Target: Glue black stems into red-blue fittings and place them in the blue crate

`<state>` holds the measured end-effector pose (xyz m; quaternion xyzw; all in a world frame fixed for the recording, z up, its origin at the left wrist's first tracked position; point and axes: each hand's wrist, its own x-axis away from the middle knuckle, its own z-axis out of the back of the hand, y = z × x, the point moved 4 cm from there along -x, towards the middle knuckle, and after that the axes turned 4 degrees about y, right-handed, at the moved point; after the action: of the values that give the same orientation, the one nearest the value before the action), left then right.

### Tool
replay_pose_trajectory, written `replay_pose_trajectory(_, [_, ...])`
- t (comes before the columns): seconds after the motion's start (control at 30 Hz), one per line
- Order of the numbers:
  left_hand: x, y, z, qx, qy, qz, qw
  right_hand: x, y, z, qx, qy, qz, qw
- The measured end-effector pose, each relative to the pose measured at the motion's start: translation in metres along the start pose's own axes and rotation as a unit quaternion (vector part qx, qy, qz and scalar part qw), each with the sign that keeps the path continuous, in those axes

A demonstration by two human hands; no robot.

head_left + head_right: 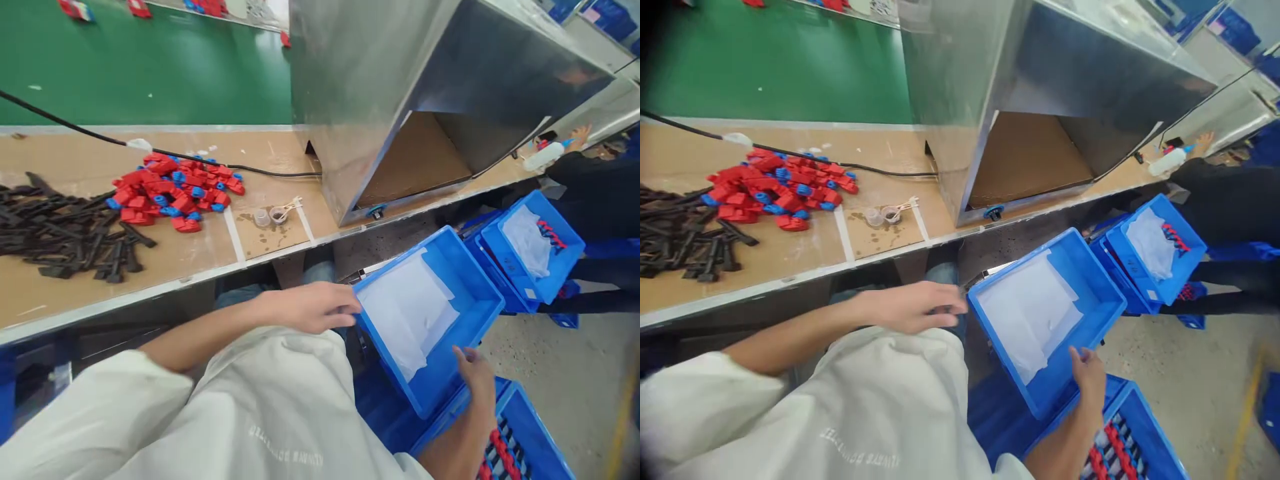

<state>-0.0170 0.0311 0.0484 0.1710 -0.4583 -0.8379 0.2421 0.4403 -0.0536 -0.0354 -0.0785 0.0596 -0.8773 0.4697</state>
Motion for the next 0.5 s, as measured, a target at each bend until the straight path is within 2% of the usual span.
replay_pose_trajectory(0.07, [-0.062,-0.014,-0.034,-0.031,-0.021,0.000,0.999,0.001,0.000,-0.035,-0.006,-0.056,0.003,0.998])
replay_pose_trajectory(0.13, [-0.110,-0.037,-0.065,-0.071,-0.064,0.037,0.995,-0.001,-0.008,-0.069,-0.011,-0.099,0.011,0.995])
replay_pose_trajectory(0.2, [-0.141,-0.062,-0.093,-0.110,-0.116,0.104,0.982,-0.006,-0.018,-0.099,-0.008,-0.125,0.021,0.992])
replay_pose_trajectory(0.3, [-0.165,-0.088,-0.123,-0.126,-0.144,0.175,0.966,-0.016,-0.029,-0.131,-0.006,-0.161,0.046,0.986])
replay_pose_trajectory(0.4, [-0.172,-0.106,-0.136,-0.101,-0.138,0.215,0.962,-0.025,-0.029,-0.135,-0.025,-0.193,0.077,0.978])
replay_pose_trajectory(0.5, [-0.179,-0.122,-0.135,-0.052,-0.105,0.250,0.961,-0.035,-0.017,-0.107,-0.063,-0.165,0.094,0.980])
